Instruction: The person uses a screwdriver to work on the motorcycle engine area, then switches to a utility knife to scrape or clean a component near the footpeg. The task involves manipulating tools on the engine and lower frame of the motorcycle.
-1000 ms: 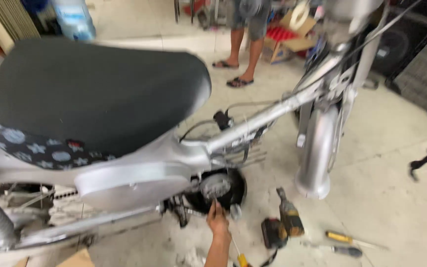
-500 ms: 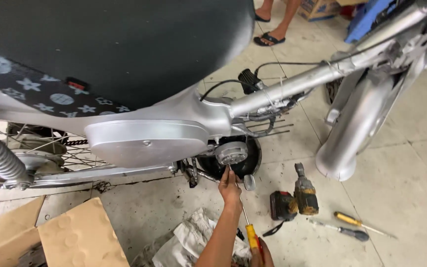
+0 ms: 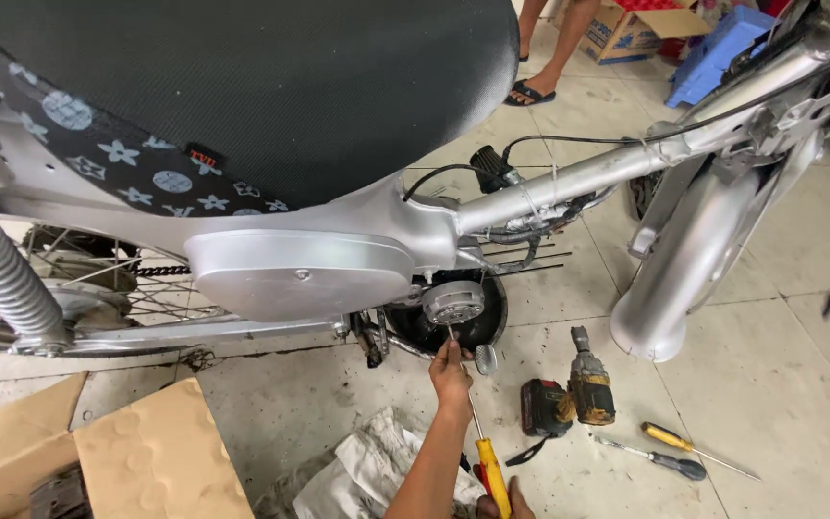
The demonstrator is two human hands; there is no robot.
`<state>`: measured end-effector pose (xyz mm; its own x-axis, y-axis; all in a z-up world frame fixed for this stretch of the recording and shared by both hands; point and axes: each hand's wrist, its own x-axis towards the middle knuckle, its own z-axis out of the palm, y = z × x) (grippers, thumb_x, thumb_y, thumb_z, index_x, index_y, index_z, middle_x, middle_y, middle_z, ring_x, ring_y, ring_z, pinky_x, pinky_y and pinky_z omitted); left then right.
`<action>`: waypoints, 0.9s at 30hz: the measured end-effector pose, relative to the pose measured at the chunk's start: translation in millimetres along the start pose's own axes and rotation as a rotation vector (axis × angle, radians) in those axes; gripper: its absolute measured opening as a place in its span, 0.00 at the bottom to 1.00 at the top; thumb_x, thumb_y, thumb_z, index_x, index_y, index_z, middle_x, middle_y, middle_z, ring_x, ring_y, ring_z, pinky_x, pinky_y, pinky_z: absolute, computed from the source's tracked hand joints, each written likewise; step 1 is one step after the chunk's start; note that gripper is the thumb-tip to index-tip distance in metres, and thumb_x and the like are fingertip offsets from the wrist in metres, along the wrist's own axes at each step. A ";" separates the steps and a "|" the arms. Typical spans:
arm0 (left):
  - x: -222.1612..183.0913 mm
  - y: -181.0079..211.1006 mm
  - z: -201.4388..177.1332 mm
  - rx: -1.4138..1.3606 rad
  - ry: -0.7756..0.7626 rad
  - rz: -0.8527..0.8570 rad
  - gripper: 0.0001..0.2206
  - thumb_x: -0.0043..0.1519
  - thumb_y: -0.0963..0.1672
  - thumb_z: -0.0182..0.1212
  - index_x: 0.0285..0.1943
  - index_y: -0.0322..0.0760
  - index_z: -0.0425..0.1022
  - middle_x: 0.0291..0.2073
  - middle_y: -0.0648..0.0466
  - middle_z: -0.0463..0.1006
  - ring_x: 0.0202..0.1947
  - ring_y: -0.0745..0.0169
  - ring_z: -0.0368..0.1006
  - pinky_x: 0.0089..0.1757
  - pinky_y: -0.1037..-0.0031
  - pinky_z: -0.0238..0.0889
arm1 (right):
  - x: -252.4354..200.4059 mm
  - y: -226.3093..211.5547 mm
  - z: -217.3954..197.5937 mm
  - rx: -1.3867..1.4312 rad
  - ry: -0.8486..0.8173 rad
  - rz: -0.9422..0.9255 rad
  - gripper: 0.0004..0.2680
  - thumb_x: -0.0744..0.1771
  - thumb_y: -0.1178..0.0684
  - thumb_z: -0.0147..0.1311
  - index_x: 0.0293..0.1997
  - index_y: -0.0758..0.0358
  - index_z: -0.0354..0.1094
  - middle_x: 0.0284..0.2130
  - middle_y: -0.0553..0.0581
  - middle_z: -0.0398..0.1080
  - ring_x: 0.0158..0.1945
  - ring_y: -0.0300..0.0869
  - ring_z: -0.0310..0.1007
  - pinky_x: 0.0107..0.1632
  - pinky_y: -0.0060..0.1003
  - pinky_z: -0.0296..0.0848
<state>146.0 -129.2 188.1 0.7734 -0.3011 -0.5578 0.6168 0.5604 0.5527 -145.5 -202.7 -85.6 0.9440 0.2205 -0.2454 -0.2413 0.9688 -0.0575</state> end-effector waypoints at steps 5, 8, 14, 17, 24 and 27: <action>12.8 -2.0 0.2 -0.018 0.008 0.035 0.15 0.66 0.42 0.61 0.61 0.41 0.82 0.27 0.55 0.79 0.28 0.67 0.71 0.30 0.77 0.59 | -1.5 59.4 168.6 -1.762 1.119 -0.953 0.28 0.56 0.51 0.67 0.59 0.74 0.64 0.44 0.70 0.73 0.33 0.54 0.82 0.38 0.41 0.83; 45.4 -16.7 -30.2 0.029 -0.133 -0.007 0.15 0.66 0.44 0.62 0.56 0.26 0.80 0.30 0.48 0.82 0.29 0.64 0.74 0.33 0.79 0.66 | 24.8 95.4 214.4 -1.211 1.288 -0.999 0.18 0.68 0.54 0.53 0.63 0.75 0.67 0.33 0.76 0.78 0.23 0.52 0.73 0.29 0.39 0.72; -1.0 55.7 -43.7 0.303 -0.454 -0.337 0.13 0.69 0.41 0.56 0.60 0.29 0.75 0.41 0.44 0.82 0.14 0.80 0.45 0.18 0.85 0.36 | 33.1 54.2 171.3 -0.159 1.061 -0.141 0.31 0.66 0.15 0.34 0.38 0.58 0.69 0.08 0.55 0.45 0.09 0.43 0.37 0.17 0.41 0.38; -10.1 53.1 -34.5 0.437 -0.265 -0.195 0.10 0.63 0.41 0.65 0.49 0.29 0.83 0.31 0.48 0.83 0.13 0.77 0.45 0.16 0.83 0.35 | 19.6 116.6 295.9 -1.697 1.286 -0.863 0.28 0.57 0.54 0.69 0.64 0.62 0.63 0.50 0.60 0.71 0.43 0.48 0.79 0.43 0.38 0.80; -31.2 74.4 -36.2 0.379 -0.458 -0.358 0.10 0.70 0.41 0.54 0.53 0.25 0.76 0.41 0.41 0.84 0.14 0.79 0.45 0.16 0.86 0.38 | 12.6 73.4 235.7 0.211 0.549 -0.362 0.21 0.71 0.30 0.39 0.61 0.52 0.64 0.22 0.47 0.58 0.10 0.29 0.41 0.12 0.29 0.38; -29.8 74.5 -33.1 0.500 -0.370 -0.267 0.08 0.67 0.41 0.61 0.48 0.26 0.80 0.32 0.43 0.83 0.12 0.78 0.43 0.16 0.84 0.36 | 22.8 99.3 292.4 -0.450 0.902 -0.705 0.23 0.71 0.38 0.37 0.69 0.64 0.60 0.38 0.72 0.71 0.10 0.45 0.50 0.12 0.40 0.46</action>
<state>164.1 -53.0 225.4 0.5295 -0.6736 -0.5156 0.7183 0.0326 0.6950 -82.1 -68.4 186.1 0.4489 -0.6654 -0.5964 0.0332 0.6794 -0.7330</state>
